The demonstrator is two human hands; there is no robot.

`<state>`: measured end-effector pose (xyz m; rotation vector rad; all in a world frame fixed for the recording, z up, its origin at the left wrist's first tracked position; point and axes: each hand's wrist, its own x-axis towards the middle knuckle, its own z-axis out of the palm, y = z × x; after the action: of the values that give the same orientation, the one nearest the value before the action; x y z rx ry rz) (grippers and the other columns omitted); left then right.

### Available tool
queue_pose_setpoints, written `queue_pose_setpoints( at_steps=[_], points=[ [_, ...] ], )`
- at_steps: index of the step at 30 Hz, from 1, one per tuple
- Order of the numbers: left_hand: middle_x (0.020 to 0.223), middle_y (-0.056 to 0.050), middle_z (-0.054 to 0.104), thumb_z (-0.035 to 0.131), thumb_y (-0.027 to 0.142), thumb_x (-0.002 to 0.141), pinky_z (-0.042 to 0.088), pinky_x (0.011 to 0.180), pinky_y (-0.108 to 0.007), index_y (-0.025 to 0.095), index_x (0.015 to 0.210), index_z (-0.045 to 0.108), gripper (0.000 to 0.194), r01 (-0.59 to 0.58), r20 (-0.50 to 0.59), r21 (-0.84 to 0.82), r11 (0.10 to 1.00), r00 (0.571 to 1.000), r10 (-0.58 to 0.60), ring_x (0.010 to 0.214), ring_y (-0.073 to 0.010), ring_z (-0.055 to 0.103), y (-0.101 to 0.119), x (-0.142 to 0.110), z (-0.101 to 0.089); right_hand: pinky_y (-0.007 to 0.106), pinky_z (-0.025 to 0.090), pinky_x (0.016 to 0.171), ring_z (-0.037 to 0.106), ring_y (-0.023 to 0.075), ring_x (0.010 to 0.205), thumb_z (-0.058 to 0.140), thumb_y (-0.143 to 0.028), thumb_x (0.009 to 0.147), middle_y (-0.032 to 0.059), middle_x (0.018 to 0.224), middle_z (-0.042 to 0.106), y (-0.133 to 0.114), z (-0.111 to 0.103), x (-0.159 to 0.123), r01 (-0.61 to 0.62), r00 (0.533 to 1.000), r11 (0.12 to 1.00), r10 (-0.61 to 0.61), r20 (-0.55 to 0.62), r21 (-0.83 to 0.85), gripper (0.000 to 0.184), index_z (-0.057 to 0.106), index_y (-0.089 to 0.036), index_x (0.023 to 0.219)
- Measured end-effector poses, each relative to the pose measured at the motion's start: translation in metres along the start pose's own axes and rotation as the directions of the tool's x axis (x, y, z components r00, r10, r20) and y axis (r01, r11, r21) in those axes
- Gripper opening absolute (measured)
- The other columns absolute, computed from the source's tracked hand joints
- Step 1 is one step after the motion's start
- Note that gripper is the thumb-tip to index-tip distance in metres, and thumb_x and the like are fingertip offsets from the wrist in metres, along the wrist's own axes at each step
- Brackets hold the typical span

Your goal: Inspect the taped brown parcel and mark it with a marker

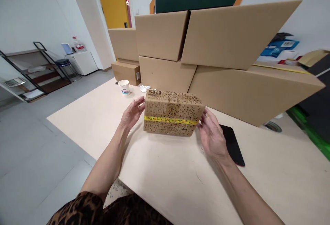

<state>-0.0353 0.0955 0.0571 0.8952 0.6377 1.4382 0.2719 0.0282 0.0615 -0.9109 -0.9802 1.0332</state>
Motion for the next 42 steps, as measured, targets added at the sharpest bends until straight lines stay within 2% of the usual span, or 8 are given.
queue_pose_setpoints(
  at_steps=[6, 12, 18, 24, 28, 31, 36, 42],
  points=[
    [0.132, -0.012, 0.075, 0.087, 0.058, 0.073, 0.044, 0.114, -0.041, 0.02, 0.116, 0.078, 0.058, 0.045, 0.042, 0.07, 0.997, 0.998, -0.048, 0.134, -0.0313, 0.063, 0.0, -0.001, 0.003, 0.045, 0.057, 0.101, 0.063, 0.0269, 0.128, 0.065, -0.051, 0.093, 0.0022, 0.139, 0.07, 0.006, -0.01, 0.003, 0.008, 0.997, 0.998, -0.012, -0.073, -0.057, 0.028, 0.074, -0.036, 0.115],
    [0.141, -0.009, 0.072, 0.079, 0.068, 0.078, 0.042, 0.113, -0.052, 0.026, 0.121, 0.076, 0.059, 0.228, -0.091, 0.35, 0.909, 0.974, -0.209, 0.142, -0.0374, 0.054, -0.008, -0.005, 0.008, 0.044, 0.06, 0.092, 0.066, 0.0275, 0.121, 0.065, -0.055, 0.092, 0.0035, 0.131, 0.073, 0.012, -0.012, 0.005, -0.088, 0.993, 0.99, 0.079, -0.083, -0.11, 0.029, 0.075, -0.035, 0.111],
    [0.152, -0.007, 0.065, 0.074, 0.075, 0.081, 0.033, 0.126, -0.049, 0.025, 0.117, 0.08, 0.062, 0.014, 0.161, 0.159, 0.987, 0.986, -0.039, 0.156, -0.0364, 0.041, -0.003, -0.01, 0.023, 0.046, 0.056, 0.102, 0.062, 0.0291, 0.133, 0.062, -0.05, 0.095, 0.0047, 0.142, 0.069, 0.006, -0.011, 0.002, 0.085, 0.991, 0.993, -0.093, -0.091, -0.085, 0.032, 0.074, -0.034, 0.119],
    [0.151, -0.009, 0.065, 0.087, 0.063, 0.073, 0.034, 0.128, -0.044, 0.021, 0.111, 0.08, 0.057, 0.033, 0.024, 0.053, 0.998, 0.999, -0.034, 0.156, -0.0346, 0.042, -0.011, -0.006, 0.022, 0.041, 0.059, 0.093, 0.071, 0.0267, 0.116, 0.067, -0.057, 0.09, 0.0055, 0.111, 0.079, 0.016, -0.019, 0.008, -0.038, 0.984, 0.998, 0.029, -0.177, -0.049, 0.029, 0.077, -0.031, 0.098],
    [0.148, -0.013, 0.067, 0.093, 0.048, 0.069, 0.038, 0.124, -0.046, 0.019, 0.125, 0.072, 0.067, 0.209, -0.173, 0.102, 0.973, 0.967, -0.189, 0.149, -0.0354, 0.051, -0.023, -0.005, 0.019, 0.036, 0.061, 0.082, 0.072, 0.0253, 0.109, 0.081, -0.051, 0.078, 0.0046, 0.106, 0.08, 0.024, -0.017, 0.008, -0.154, 0.959, 0.987, 0.135, -0.25, -0.055, 0.025, 0.079, -0.03, 0.091],
    [0.141, -0.016, 0.071, 0.09, 0.049, 0.072, 0.039, 0.122, -0.05, 0.016, 0.128, 0.072, 0.068, 0.303, -0.07, 0.152, 0.941, 0.953, -0.295, 0.143, -0.0388, 0.056, -0.024, -0.008, 0.021, 0.032, 0.06, 0.081, 0.072, 0.0231, 0.108, 0.085, -0.046, 0.073, 0.0032, 0.109, 0.08, 0.024, -0.013, 0.006, -0.166, 0.955, 0.986, 0.154, -0.253, -0.029, 0.027, 0.081, -0.03, 0.094],
    [0.144, -0.008, 0.071, 0.089, 0.035, 0.068, 0.038, 0.12, -0.044, 0.023, 0.128, 0.074, 0.063, 0.077, 0.087, 0.088, 0.993, 0.993, -0.084, 0.147, -0.035, 0.052, -0.011, -0.012, 0.03, 0.032, 0.059, 0.085, 0.07, 0.0217, 0.114, 0.082, -0.05, 0.076, 0.0019, 0.116, 0.08, 0.011, -0.01, 0.005, -0.025, 0.971, 0.998, 0.039, -0.236, 0.063, 0.029, 0.082, -0.03, 0.097],
    [0.134, -0.009, 0.074, 0.084, 0.044, 0.071, 0.045, 0.107, -0.039, 0.022, 0.116, 0.077, 0.051, -0.015, -0.02, 0.064, 0.998, 1.0, 0.017, 0.136, -0.0308, 0.059, -0.004, -0.011, 0.028, 0.03, 0.057, 0.079, 0.07, 0.019, 0.105, 0.077, -0.055, 0.081, 0.0003, 0.109, 0.079, 0.011, -0.014, 0.009, 0.006, 0.975, 0.998, 0.009, -0.222, 0.066, 0.028, 0.079, -0.03, 0.094]
  ],
)
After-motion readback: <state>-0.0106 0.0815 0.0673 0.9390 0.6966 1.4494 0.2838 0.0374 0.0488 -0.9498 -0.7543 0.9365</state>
